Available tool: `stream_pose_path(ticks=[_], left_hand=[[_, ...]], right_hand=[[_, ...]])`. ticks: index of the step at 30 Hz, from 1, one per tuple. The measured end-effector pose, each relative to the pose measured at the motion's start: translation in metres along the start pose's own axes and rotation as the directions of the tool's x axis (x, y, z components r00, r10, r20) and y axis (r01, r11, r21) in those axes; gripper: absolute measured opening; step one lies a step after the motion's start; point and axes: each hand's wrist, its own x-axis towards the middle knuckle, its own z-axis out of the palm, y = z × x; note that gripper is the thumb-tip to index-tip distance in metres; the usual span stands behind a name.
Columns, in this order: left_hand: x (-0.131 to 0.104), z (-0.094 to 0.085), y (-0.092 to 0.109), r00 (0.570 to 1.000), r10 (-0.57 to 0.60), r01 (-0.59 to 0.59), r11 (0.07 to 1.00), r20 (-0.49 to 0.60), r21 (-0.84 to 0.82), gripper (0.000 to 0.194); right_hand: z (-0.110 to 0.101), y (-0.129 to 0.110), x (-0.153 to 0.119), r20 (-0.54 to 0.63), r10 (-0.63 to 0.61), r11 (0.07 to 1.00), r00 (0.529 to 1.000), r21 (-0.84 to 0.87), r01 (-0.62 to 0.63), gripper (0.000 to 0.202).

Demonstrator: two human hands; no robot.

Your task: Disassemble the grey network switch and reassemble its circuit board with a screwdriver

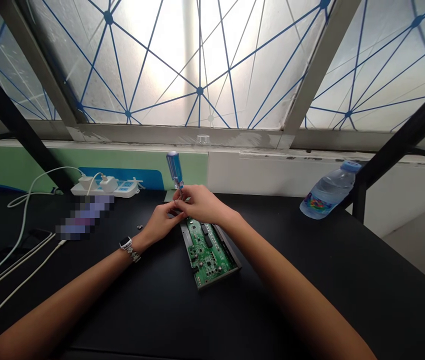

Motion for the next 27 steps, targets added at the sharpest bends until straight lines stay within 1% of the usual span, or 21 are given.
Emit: stream_pose_path(ticks=[2, 5, 7, 10, 12, 14, 18, 20, 22, 24, 27], left_hand=[[0.001, -0.003, -0.003, 1.0, 0.022, -0.023, 0.999, 0.019, 0.042, 0.026], [0.0, -0.01, -0.005, 0.994, 0.026, -0.034, 0.997, 0.104, 0.076, 0.023], [0.0, -0.013, -0.005, 0.989, 0.019, -0.033, 0.995, 0.149, 0.092, 0.017], [-0.001, -0.014, -0.005, 0.986, 0.032, -0.052, 0.991, 0.162, 0.121, 0.015], [-0.001, -0.014, -0.006, 0.985, 0.041, -0.063, 0.99, 0.168, 0.125, 0.016], [-0.001, -0.013, -0.008, 0.983, 0.048, -0.07, 0.99, 0.179, 0.122, 0.017], [0.0, -0.011, -0.012, 0.985, 0.058, -0.081, 0.987, 0.163, 0.135, 0.021], [0.0, -0.009, -0.011, 0.987, 0.061, -0.084, 0.984, 0.148, 0.156, 0.022], [0.0, -0.007, -0.008, 0.99, 0.06, -0.081, 0.983, 0.129, 0.166, 0.021], [0.0, -0.003, -0.004, 0.994, 0.051, -0.062, 0.991, 0.095, 0.115, 0.02], [0.001, 0.003, 0.0, 0.998, 0.036, -0.035, 0.999, 0.042, -0.035, 0.023]], right_hand=[[0.0, -0.001, 0.0, -0.009, 0.006, 0.999, 1.0, -0.042, -0.006, 0.015], [-0.001, 0.003, 0.001, -0.043, 0.026, 1.0, 0.999, -0.016, -0.027, 0.016], [-0.002, 0.008, 0.003, -0.078, 0.037, 0.999, 0.996, 0.036, -0.034, 0.017], [-0.002, 0.016, 0.006, -0.108, 0.059, 0.986, 0.992, 0.162, -0.041, 0.016], [-0.003, 0.018, 0.007, -0.103, 0.081, 0.974, 0.991, 0.219, -0.056, 0.015], [-0.005, 0.018, 0.007, -0.083, 0.09, 0.968, 0.993, 0.243, -0.067, 0.013], [-0.009, 0.014, 0.005, -0.004, 0.102, 0.962, 0.995, 0.256, -0.098, 0.006], [-0.009, 0.012, 0.004, 0.038, 0.11, 0.96, 0.993, 0.254, -0.116, 0.008], [-0.009, 0.012, 0.003, 0.058, 0.093, 0.963, 0.994, 0.25, -0.105, 0.011], [-0.008, 0.013, 0.003, 0.06, 0.068, 0.966, 0.996, 0.247, -0.081, 0.013], [-0.008, 0.014, 0.004, 0.064, 0.052, 0.964, 0.997, 0.259, -0.067, 0.014]])
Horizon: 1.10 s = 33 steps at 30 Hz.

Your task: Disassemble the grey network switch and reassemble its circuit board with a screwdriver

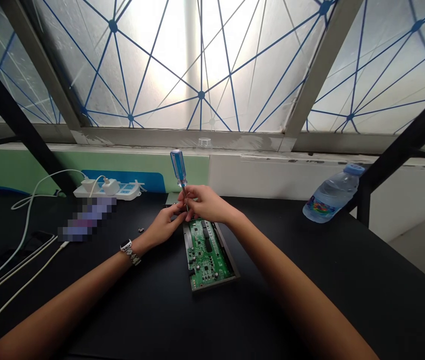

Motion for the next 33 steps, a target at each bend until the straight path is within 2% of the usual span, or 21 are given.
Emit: stream_pose_path(ticks=[4, 10, 15, 19, 24, 26, 30, 33], left_hand=[[0.002, 0.006, 0.001, 0.999, -0.011, 0.009, 0.999, -0.047, -0.04, 0.029], [0.004, 0.01, 0.003, 0.992, -0.059, 0.053, 0.997, -0.115, -0.054, 0.023], [0.007, 0.012, 0.002, 0.981, -0.089, 0.088, 0.996, -0.17, -0.015, 0.023], [0.007, 0.01, 0.003, 0.98, -0.103, 0.104, 0.995, -0.169, -0.003, 0.023], [0.004, 0.005, 0.001, 1.0, -0.028, 0.028, 1.0, 0.002, 0.013, 0.025], [0.004, 0.004, -0.002, 0.999, -0.02, 0.019, 1.0, 0.031, 0.023, 0.028], [0.004, 0.004, -0.007, 0.998, -0.009, 0.006, 0.998, 0.057, 0.057, 0.031], [0.003, 0.004, -0.006, 1.0, -0.01, 0.008, 0.998, 0.024, 0.064, 0.029]], right_hand=[[0.001, 0.0, 0.002, -0.003, 0.033, 0.999, 0.999, 0.031, -0.033, 0.008], [0.003, 0.004, 0.004, -0.237, 0.03, 0.996, 0.971, -0.075, -0.05, 0.015], [0.0, 0.004, 0.005, -0.296, 0.036, 0.997, 0.955, -0.058, -0.056, 0.026], [0.0, 0.001, 0.003, -0.268, 0.005, 0.999, 0.964, -0.046, -0.018, 0.025], [-0.001, 0.0, 0.001, -0.213, -0.015, 0.998, 0.977, -0.065, 0.001, 0.015], [-0.001, -0.001, 0.001, -0.18, -0.004, 0.999, 0.984, -0.032, -0.001, 0.011], [-0.001, -0.003, 0.001, -0.101, 0.045, 0.998, 0.994, 0.049, -0.041, 0.006], [0.0, -0.004, 0.0, -0.08, 0.027, 1.0, 0.996, -0.011, -0.028, 0.011]])
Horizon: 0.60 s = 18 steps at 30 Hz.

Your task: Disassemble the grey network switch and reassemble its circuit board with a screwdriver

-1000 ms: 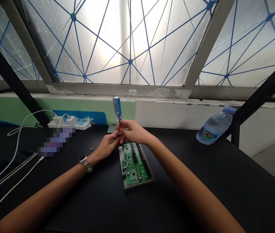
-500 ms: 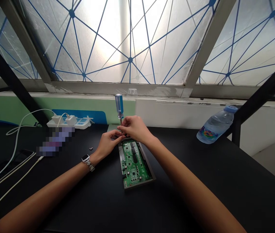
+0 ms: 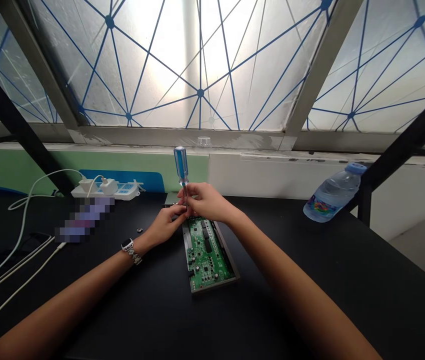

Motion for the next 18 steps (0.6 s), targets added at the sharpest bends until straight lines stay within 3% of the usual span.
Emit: stream_pose_path(ticks=[4, 7, 11, 14, 18], left_hand=[[0.0, 0.0, 0.004, 0.995, -0.038, 0.036, 0.999, -0.093, -0.02, 0.026], [-0.001, 0.0, 0.008, 0.99, -0.051, 0.048, 0.999, -0.134, -0.026, 0.022], [-0.002, -0.004, 0.012, 0.992, -0.044, 0.04, 0.999, -0.122, -0.029, 0.019], [-0.006, -0.012, 0.015, 0.993, -0.03, 0.031, 0.999, -0.111, 0.01, 0.021], [-0.014, -0.025, 0.022, 0.994, -0.033, 0.037, 0.999, -0.1, 0.035, 0.021]], right_hand=[[0.003, 0.001, 0.0, -0.07, -0.112, 0.966, 0.991, -0.241, 0.092, 0.007], [0.006, 0.001, -0.001, -0.063, -0.163, 0.939, 0.985, -0.316, 0.135, 0.01], [0.007, 0.001, -0.001, -0.049, -0.193, 0.945, 0.98, -0.277, 0.172, 0.011], [0.004, -0.002, -0.001, -0.101, -0.2, 0.961, 0.974, -0.212, 0.176, 0.011], [0.0, -0.005, -0.007, -0.173, -0.141, 0.99, 0.975, 0.003, 0.144, 0.014]])
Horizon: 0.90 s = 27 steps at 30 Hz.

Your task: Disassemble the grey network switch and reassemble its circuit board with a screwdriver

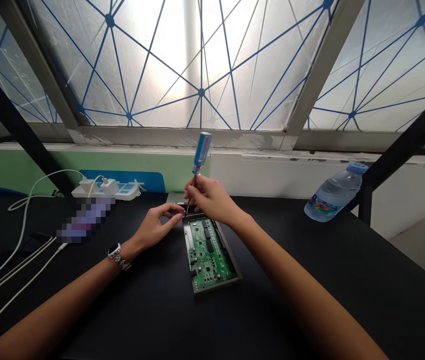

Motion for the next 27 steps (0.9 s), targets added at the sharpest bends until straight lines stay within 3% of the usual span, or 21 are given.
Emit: stream_pose_path(ticks=[6, 13, 27], left_hand=[[-0.023, -0.017, 0.002, 0.997, 0.025, -0.028, 0.999, 0.068, 0.046, 0.024], [-0.039, -0.02, 0.009, 0.982, 0.075, -0.107, 0.977, 0.176, 0.183, 0.015], [-0.041, -0.006, 0.019, 0.991, 0.099, -0.113, 0.98, 0.092, 0.162, 0.003]], right_hand=[[0.004, 0.014, -0.04, -0.157, 0.124, 0.934, 0.98, 0.352, -0.062, 0.024], [0.02, 0.039, -0.085, -0.295, 0.359, 0.753, 0.885, 0.652, -0.088, 0.038], [0.024, 0.032, -0.091, -0.271, 0.348, 0.724, 0.898, 0.686, -0.073, 0.035]])
